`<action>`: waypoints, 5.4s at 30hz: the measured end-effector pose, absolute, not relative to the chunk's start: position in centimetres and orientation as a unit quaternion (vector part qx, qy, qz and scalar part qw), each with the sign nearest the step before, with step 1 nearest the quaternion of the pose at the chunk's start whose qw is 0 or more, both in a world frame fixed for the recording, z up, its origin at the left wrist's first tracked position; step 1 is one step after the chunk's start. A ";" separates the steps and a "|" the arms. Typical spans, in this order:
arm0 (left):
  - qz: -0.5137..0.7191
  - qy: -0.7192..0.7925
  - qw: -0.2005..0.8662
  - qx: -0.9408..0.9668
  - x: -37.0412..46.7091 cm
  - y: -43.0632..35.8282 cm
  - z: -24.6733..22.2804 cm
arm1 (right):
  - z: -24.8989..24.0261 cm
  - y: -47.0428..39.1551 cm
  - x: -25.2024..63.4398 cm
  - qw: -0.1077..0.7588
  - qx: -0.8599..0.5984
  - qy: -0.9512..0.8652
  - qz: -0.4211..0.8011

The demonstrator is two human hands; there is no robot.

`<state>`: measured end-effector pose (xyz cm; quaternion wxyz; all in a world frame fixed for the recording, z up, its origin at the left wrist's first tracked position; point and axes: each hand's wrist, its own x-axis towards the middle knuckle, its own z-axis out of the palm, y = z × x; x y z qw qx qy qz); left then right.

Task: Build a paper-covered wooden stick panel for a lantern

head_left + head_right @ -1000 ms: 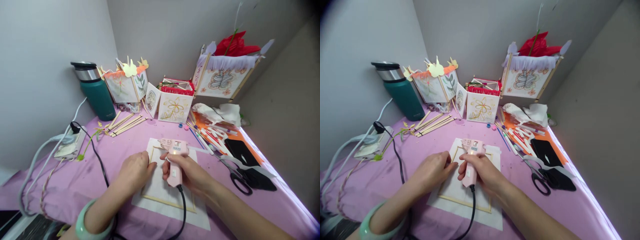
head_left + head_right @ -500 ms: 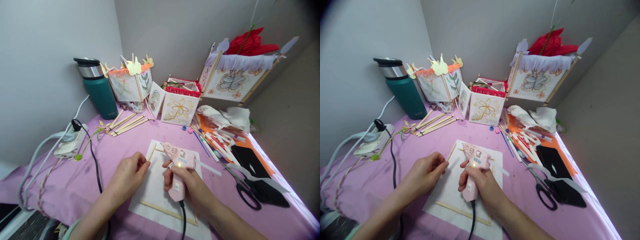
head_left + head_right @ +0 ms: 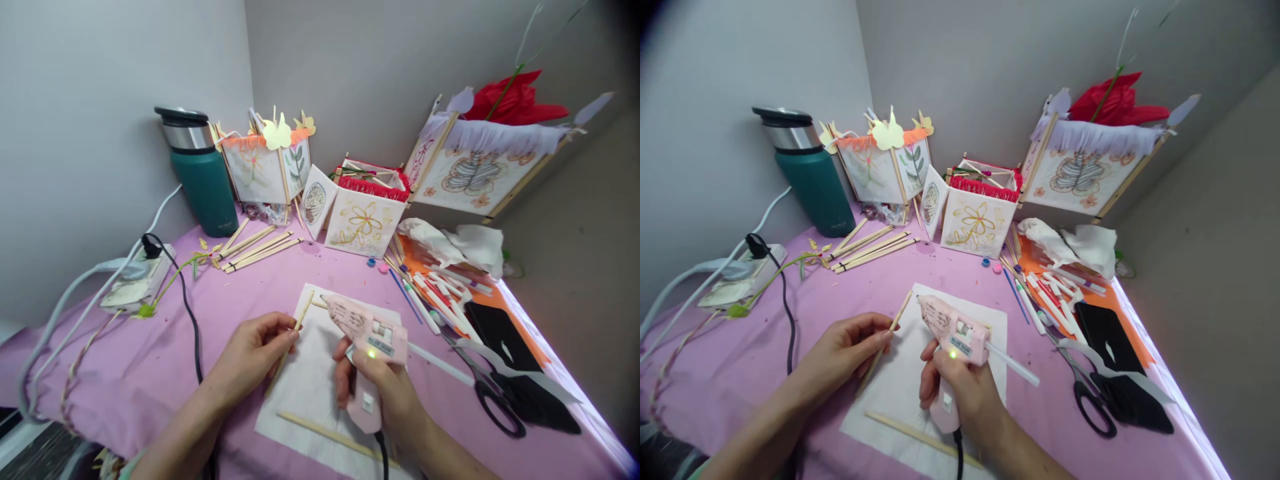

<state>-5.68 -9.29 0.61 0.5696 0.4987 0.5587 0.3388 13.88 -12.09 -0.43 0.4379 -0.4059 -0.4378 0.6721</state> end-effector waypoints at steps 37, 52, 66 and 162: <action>0.340 0.552 0.551 0.526 -5.7 -9.6 1.1 | -0.1 -12.0 13.8 0.420 -0.439 -0.468 0.641; 0.343 0.549 0.552 0.526 -5.8 -9.7 0.9 | 0.0 -12.1 13.9 0.412 -0.446 -0.475 0.636; 0.381 0.568 0.525 0.506 -5.9 -9.5 0.3 | 0.0 -12.2 14.1 0.420 -0.452 -0.463 0.637; 0.557 0.424 0.622 0.351 -5.2 -3.7 3.0 | 0.6 -13.8 14.2 0.297 -0.420 -0.644 0.567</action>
